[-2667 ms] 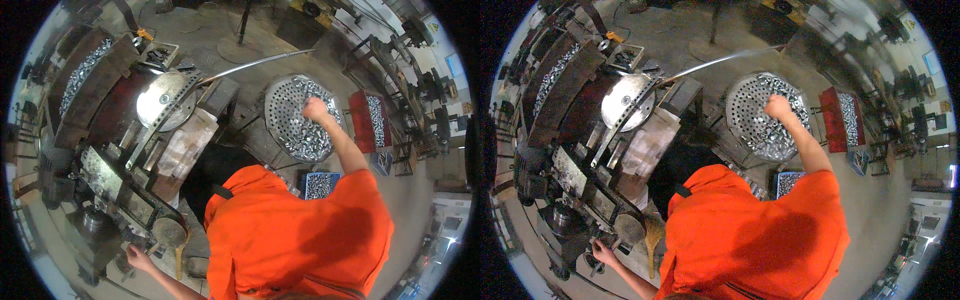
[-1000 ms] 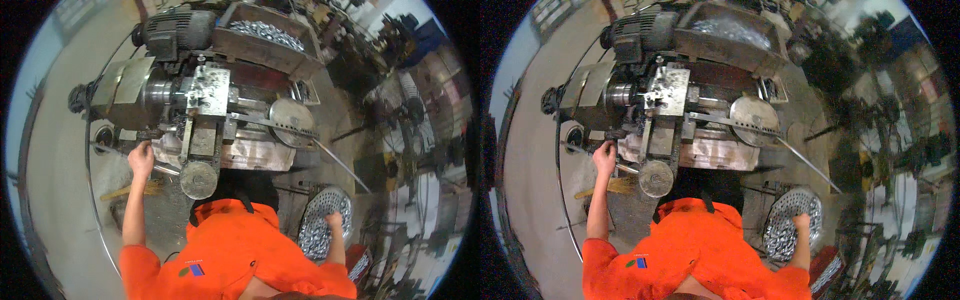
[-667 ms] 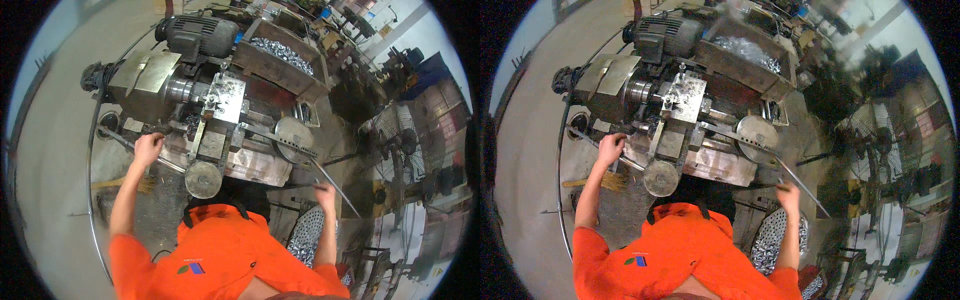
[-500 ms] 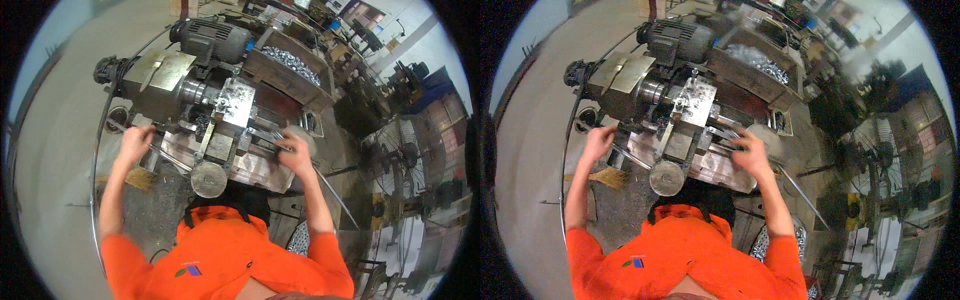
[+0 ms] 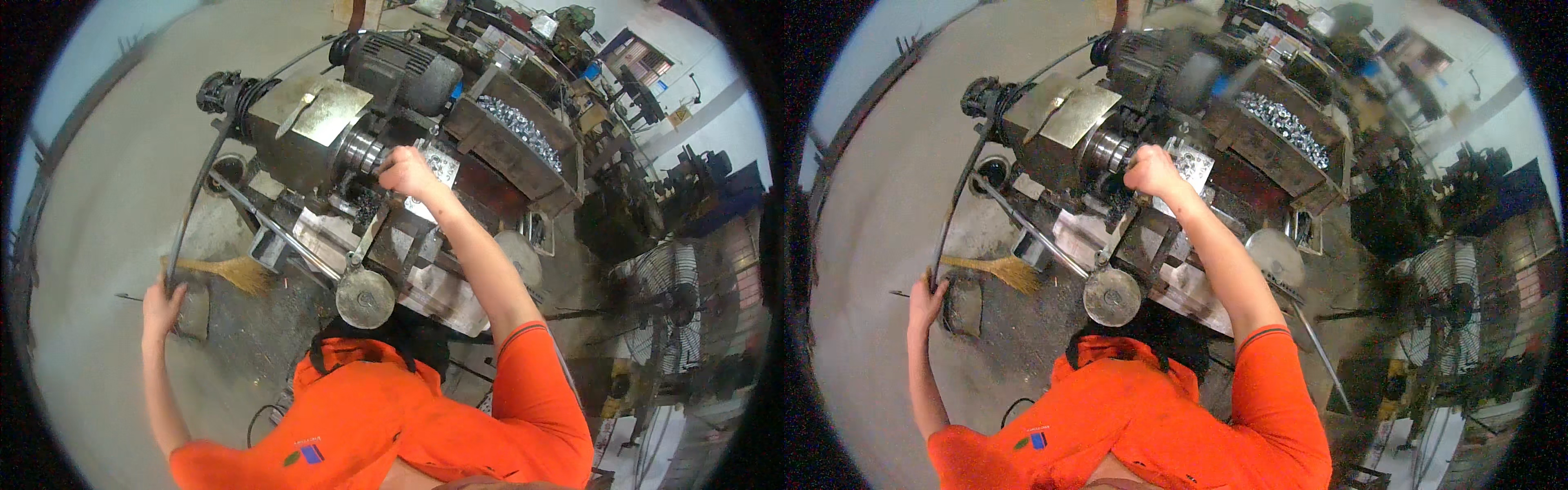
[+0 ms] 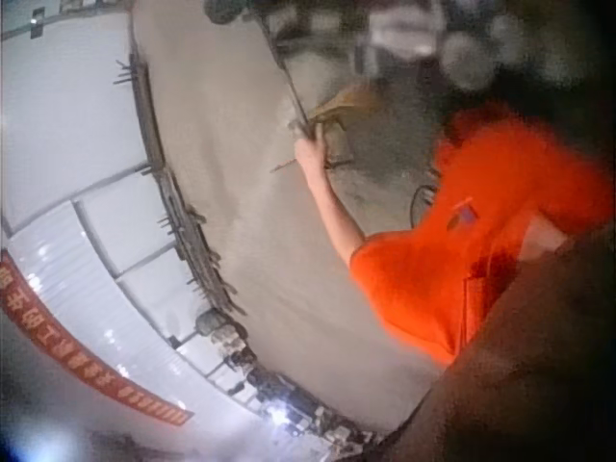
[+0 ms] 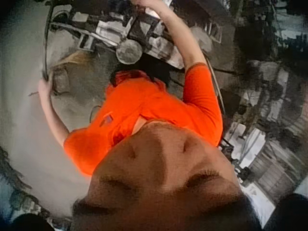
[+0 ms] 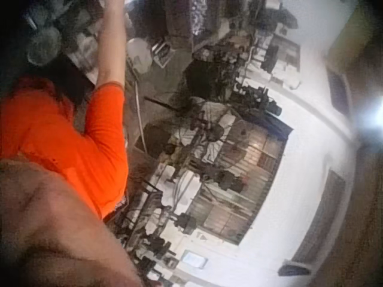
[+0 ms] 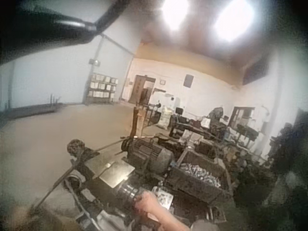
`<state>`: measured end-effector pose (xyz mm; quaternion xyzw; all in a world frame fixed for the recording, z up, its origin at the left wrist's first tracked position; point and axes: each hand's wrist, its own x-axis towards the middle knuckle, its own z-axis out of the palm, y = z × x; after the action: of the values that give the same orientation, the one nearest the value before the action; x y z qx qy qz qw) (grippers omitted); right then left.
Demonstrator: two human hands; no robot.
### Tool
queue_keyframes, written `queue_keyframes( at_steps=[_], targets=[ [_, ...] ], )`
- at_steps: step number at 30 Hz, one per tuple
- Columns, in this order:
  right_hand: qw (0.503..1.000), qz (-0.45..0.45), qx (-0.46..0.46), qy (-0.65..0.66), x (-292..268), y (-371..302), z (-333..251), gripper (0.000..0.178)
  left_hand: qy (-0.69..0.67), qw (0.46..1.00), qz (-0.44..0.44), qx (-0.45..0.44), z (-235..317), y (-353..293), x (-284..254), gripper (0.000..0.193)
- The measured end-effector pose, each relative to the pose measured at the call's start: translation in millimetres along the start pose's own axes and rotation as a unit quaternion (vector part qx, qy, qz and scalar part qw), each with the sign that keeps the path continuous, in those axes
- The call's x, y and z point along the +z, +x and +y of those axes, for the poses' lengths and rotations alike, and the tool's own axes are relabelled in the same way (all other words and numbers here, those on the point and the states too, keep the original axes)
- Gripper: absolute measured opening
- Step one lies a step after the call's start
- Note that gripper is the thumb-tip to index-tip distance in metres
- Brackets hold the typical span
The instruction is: The person operates a metal turning machine, repeatedly inserting small metal parts into the chuck and using a long metal rod to guide or clear the work area. The person collects processed parts into a perforated metal basket.
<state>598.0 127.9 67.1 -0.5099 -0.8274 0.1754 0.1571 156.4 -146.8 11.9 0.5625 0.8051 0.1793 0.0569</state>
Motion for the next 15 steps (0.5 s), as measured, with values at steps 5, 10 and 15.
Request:
queue_keyframes(
  at_steps=[5, 10, 15],
  targets=[
    [0.997, 0.005, -0.005, 0.074, -3, 1, -15, 0.021, 0.003, 0.999, -0.028, -0.023, 3, 20, 9, 0.029],
    [0.983, 0.065, -0.169, 0.027, 1, 16, 14, 0.021, 0.084, 0.996, -0.018, -0.026, 1, 38, 15, 0.022],
    [0.987, 0.082, 0.099, 0.094, -8, 9, -33, 0.025, 0.319, 0.944, 0.067, 0.047, -149, 120, -1, 0.019]
  ],
)
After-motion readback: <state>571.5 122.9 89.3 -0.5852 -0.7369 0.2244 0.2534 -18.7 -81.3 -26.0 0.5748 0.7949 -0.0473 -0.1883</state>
